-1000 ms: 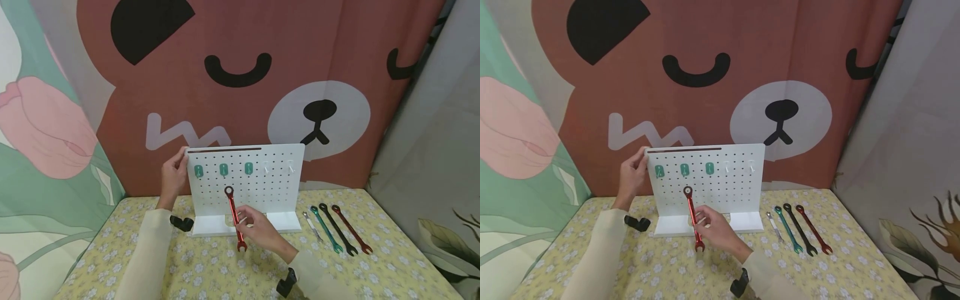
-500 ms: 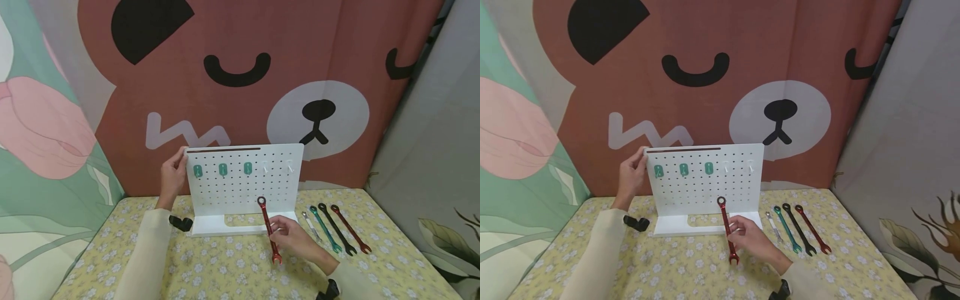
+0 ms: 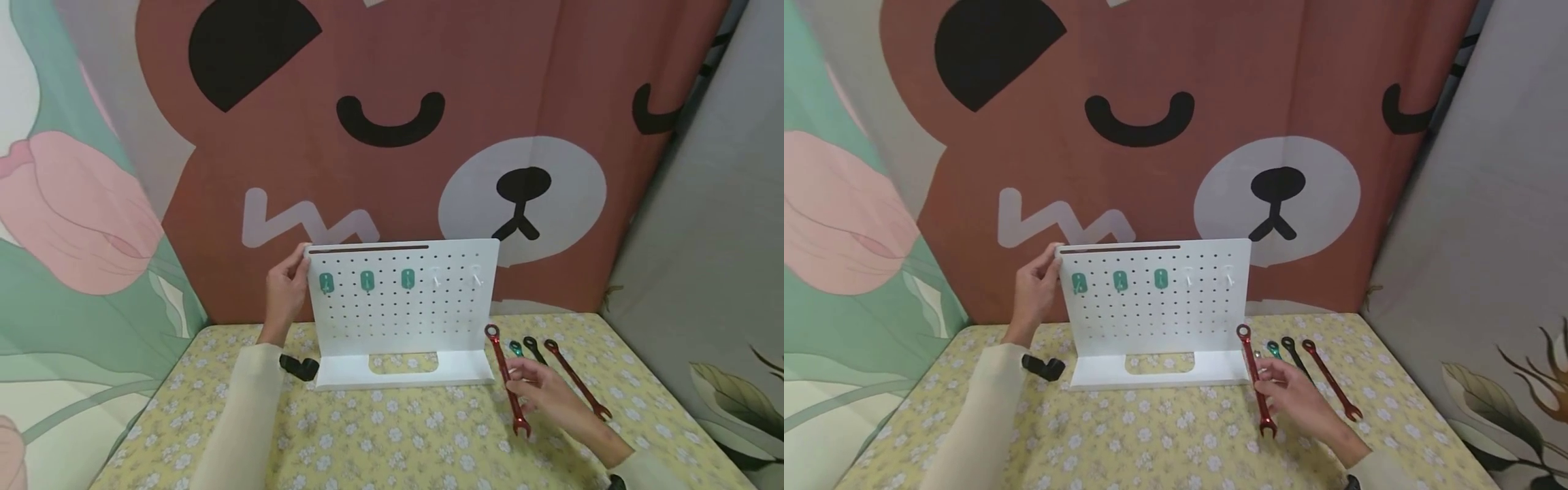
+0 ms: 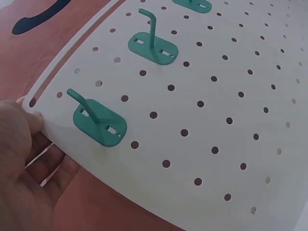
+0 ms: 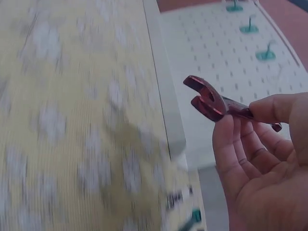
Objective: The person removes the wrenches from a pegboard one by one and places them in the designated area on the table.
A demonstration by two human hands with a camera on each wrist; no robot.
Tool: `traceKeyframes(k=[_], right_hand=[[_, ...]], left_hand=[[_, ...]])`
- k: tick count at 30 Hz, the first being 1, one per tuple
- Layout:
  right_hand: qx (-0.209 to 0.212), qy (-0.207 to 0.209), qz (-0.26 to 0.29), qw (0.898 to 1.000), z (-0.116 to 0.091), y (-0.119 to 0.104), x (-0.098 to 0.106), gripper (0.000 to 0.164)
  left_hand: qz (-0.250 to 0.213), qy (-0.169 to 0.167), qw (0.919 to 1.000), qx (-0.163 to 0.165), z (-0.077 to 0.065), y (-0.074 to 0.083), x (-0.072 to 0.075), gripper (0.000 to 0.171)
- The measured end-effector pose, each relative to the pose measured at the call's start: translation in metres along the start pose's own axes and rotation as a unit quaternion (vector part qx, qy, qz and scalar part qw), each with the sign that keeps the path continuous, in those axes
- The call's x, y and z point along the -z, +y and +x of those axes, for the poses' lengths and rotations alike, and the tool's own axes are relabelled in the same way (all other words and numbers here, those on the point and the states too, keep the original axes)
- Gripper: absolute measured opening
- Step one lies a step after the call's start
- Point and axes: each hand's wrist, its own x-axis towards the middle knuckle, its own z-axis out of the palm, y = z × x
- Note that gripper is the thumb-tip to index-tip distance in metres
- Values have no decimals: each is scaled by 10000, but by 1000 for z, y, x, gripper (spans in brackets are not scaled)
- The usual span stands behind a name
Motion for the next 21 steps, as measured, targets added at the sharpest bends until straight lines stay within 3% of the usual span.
traceKeyframes(k=[4,11,21], right_hand=[[-119,210,-205,9995,-8,11,22,52],[-571,478,-630,9952,-16,23,62,63],[-538,719,-1531,9841,-5,31,102,54]], left_hand=[[-73,-60,9999,63,-4,-2,2,41],[58,-39,9999,86,-7,-3,5,40],[61,-70,9999,140,-3,-2,14,43]])
